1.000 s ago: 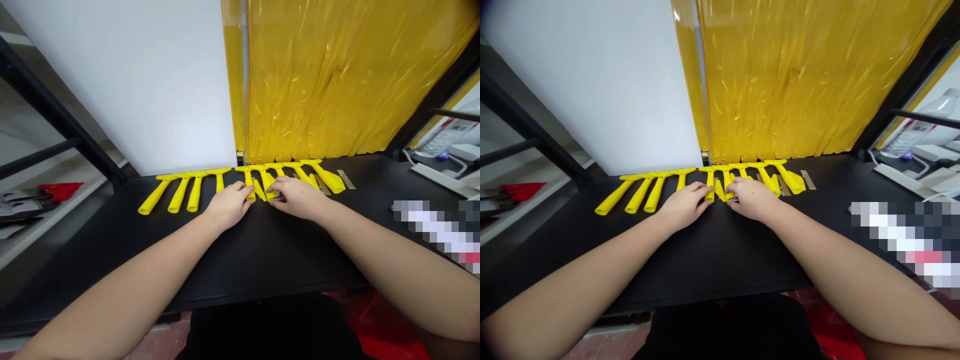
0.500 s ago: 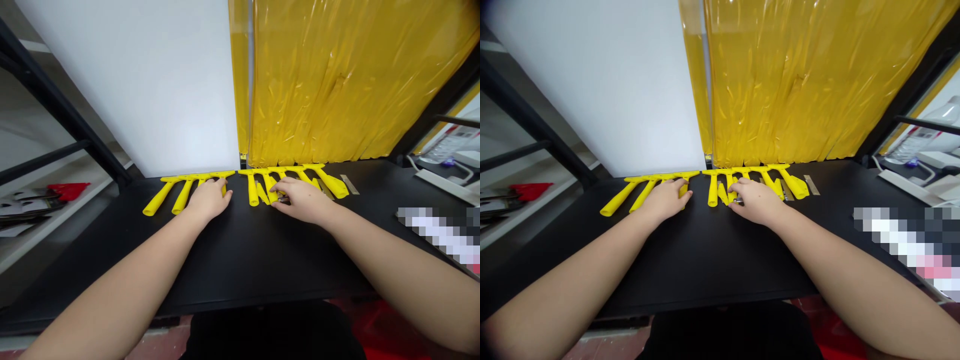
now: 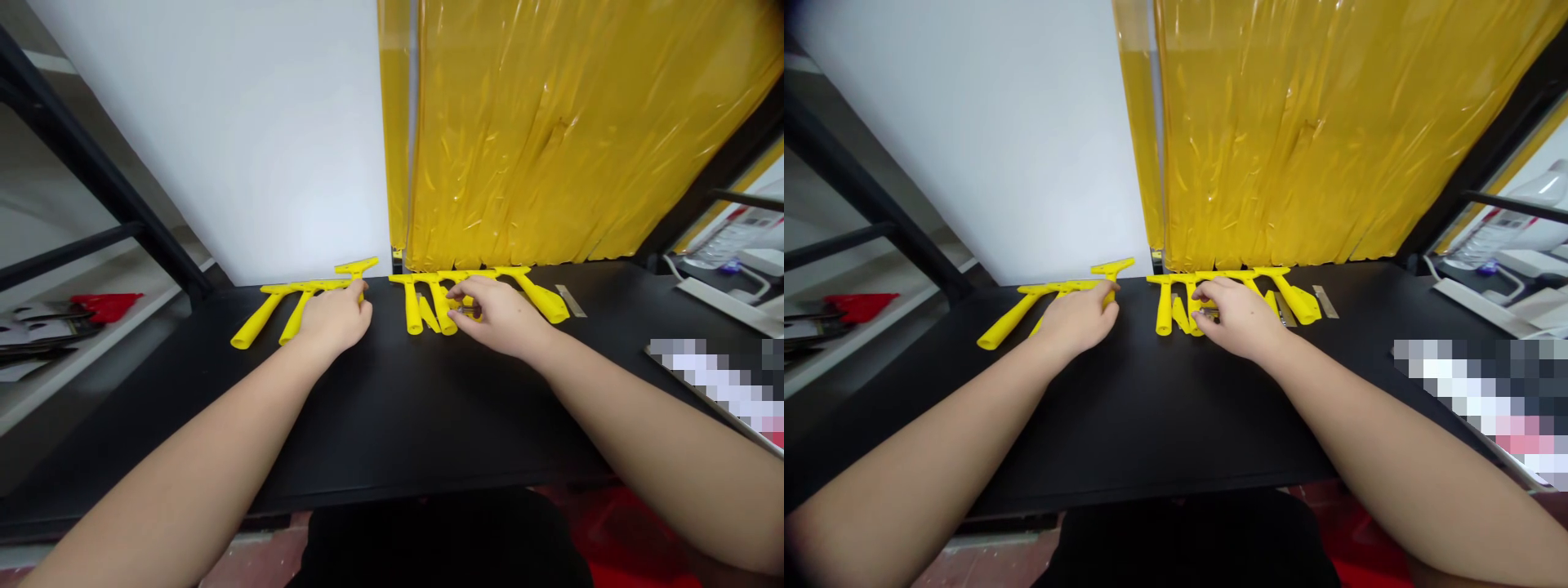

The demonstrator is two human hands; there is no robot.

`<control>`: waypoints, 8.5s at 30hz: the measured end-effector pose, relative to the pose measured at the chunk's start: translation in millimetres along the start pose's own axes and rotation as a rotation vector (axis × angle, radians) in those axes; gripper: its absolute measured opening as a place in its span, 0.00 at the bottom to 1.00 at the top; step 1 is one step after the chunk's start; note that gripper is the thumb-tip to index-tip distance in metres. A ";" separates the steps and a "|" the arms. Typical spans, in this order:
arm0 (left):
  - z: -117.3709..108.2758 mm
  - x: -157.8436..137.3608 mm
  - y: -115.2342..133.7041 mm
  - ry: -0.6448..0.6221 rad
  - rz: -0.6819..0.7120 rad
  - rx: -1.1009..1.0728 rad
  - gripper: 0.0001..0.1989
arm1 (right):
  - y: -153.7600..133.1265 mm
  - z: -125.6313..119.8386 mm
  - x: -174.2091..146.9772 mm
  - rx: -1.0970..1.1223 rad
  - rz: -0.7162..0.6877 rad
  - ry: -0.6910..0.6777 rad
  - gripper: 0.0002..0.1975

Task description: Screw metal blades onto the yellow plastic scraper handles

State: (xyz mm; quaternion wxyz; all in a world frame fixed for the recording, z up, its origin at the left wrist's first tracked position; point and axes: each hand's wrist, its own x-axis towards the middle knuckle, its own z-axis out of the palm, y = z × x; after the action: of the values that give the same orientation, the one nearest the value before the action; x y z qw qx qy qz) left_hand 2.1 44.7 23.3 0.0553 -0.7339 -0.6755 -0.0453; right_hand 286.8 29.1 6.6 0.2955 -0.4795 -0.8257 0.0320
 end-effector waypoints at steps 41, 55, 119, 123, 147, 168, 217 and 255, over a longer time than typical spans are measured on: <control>1.8 -10.7 -8.9 -0.077 0.731 -0.641 0.36 | 10.6 1.6 2.8 0.710 0.102 0.110 0.15; -10.6 -29.7 14.2 -0.296 0.902 -0.506 0.17 | -9.6 -13.3 4.5 1.079 0.171 0.171 0.18; 22.0 -20.2 22.2 -0.447 0.845 -0.713 0.15 | -32.3 16.3 -4.6 1.696 0.256 -0.111 0.13; 21.9 -20.1 23.4 -0.426 0.852 -0.692 0.15 | -28.3 16.2 -3.4 1.672 0.271 -0.211 0.16; 20.6 -19.8 26.5 -0.389 0.880 -0.687 0.13 | -39.0 23.8 -2.1 1.628 0.316 0.051 0.18; 22.5 -21.4 25.5 -0.405 0.855 -0.693 0.14 | -37.4 25.2 -8.3 1.662 0.216 -0.142 0.18; -5.9 -19.1 5.3 -0.683 0.711 -0.542 0.14 | -52.2 16.5 -18.1 1.816 0.169 -0.463 0.20; -1.6 -17.5 4.1 -0.690 0.672 -0.584 0.17 | -54.6 19.8 -26.5 1.849 0.088 -0.523 0.14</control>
State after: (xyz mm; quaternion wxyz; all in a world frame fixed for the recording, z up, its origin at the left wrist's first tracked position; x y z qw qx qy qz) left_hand 4.8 26.9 22.3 -0.3628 -0.8658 -0.3431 0.0321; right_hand 244.1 -17.2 -3.4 0.3618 -0.0650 -0.4951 0.7873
